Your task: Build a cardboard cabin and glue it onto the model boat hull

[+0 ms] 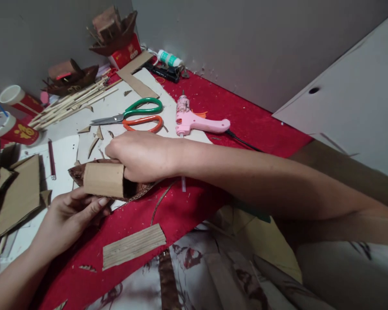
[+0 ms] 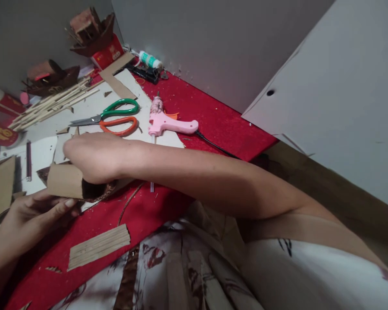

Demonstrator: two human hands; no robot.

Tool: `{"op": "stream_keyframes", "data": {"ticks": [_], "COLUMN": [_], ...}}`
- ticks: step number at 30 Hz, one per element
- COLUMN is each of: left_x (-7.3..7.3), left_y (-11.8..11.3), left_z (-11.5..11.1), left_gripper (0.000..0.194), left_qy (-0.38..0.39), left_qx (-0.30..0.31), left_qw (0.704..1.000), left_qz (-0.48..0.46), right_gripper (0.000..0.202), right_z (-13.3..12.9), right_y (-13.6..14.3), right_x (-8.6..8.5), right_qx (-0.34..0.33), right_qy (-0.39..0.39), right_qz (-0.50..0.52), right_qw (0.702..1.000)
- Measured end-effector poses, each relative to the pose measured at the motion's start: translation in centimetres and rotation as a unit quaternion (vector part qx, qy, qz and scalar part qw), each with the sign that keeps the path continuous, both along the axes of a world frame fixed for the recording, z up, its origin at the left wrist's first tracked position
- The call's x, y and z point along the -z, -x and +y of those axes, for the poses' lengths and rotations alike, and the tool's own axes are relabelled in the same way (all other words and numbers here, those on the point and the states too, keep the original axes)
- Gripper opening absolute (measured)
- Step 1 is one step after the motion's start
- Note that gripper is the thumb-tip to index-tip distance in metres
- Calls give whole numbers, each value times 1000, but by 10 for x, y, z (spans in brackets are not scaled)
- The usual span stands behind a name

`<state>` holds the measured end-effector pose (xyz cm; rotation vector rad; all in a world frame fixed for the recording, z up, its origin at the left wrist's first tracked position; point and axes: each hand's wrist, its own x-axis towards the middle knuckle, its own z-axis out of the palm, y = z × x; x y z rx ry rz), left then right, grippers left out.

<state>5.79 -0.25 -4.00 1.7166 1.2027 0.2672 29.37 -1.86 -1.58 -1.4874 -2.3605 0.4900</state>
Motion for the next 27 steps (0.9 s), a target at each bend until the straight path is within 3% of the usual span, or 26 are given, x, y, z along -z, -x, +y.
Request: {"op": "stream_keyframes", "data": {"ticks": [13, 17, 27], "left_x": [6, 11, 24], "left_y": [2, 3, 8], "left_z": [-7, -8, -14], "left_gripper": [23, 24, 18], "left_qy": [28, 16, -75], "left_qx": [51, 67, 112], "left_qw": [997, 996, 990], "left_qz": [-45, -63, -40], "right_gripper": [18, 18, 20], "right_z": [-4, 0, 7], "right_y": [2, 0, 5], "right_x": [-2, 6, 24], "right_qx": [13, 9, -17], "right_qy": [41, 43, 176], "right_qz": [-89, -30, 94], "right_qw": [995, 999, 980]}}
